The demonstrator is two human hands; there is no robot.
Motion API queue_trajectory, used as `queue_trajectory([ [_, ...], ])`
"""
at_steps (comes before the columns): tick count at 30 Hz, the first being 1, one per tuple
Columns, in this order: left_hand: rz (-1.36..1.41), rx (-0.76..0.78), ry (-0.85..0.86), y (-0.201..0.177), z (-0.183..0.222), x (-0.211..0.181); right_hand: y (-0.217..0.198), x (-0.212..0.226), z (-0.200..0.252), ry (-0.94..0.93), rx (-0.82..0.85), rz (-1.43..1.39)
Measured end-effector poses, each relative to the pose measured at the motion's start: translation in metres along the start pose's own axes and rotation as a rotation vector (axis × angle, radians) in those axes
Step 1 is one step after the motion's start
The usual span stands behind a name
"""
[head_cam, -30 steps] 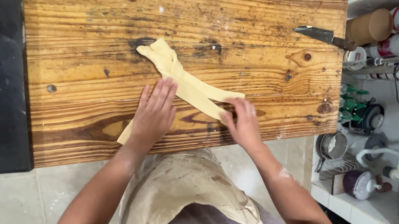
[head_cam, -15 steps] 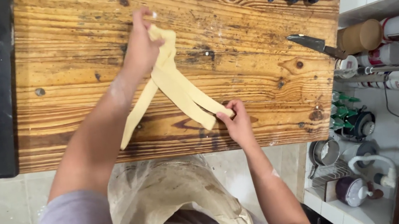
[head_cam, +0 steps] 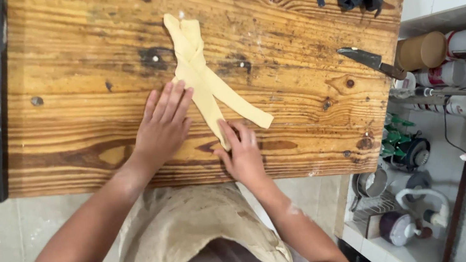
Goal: Braiding strips of dough into loaves on a wooden workbench
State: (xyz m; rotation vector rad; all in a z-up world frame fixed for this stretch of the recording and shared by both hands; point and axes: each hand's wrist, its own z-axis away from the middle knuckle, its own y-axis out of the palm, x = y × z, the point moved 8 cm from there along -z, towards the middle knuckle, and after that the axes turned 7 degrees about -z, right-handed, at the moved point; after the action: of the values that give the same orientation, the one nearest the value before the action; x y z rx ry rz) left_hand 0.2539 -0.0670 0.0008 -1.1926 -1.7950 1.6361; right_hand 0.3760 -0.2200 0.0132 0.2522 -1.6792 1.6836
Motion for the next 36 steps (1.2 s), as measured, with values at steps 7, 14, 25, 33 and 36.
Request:
queue_trajectory([
  [7, -0.039, -0.235, 0.198, -0.005, -0.032, -0.004, -0.021, -0.027, 0.008, -0.058, 0.242, 0.184],
  [14, -0.061, -0.259, 0.151, 0.011, -0.046, 0.007, -0.042, -0.048, 0.019, 0.080, 0.543, 0.346],
  [25, -0.079, -0.237, 0.248, 0.001, -0.038, -0.013, -0.058, -0.082, 0.024, -0.012, 0.301, 0.318],
  [33, -0.045, -0.200, 0.243, 0.023, -0.031, -0.027, -0.037, -0.098, -0.014, 0.227, -0.221, -0.047],
  [36, -0.047, -0.199, 0.249, 0.022, -0.030, -0.026, -0.027, -0.130, -0.015, 0.280, -0.129, -0.304],
])
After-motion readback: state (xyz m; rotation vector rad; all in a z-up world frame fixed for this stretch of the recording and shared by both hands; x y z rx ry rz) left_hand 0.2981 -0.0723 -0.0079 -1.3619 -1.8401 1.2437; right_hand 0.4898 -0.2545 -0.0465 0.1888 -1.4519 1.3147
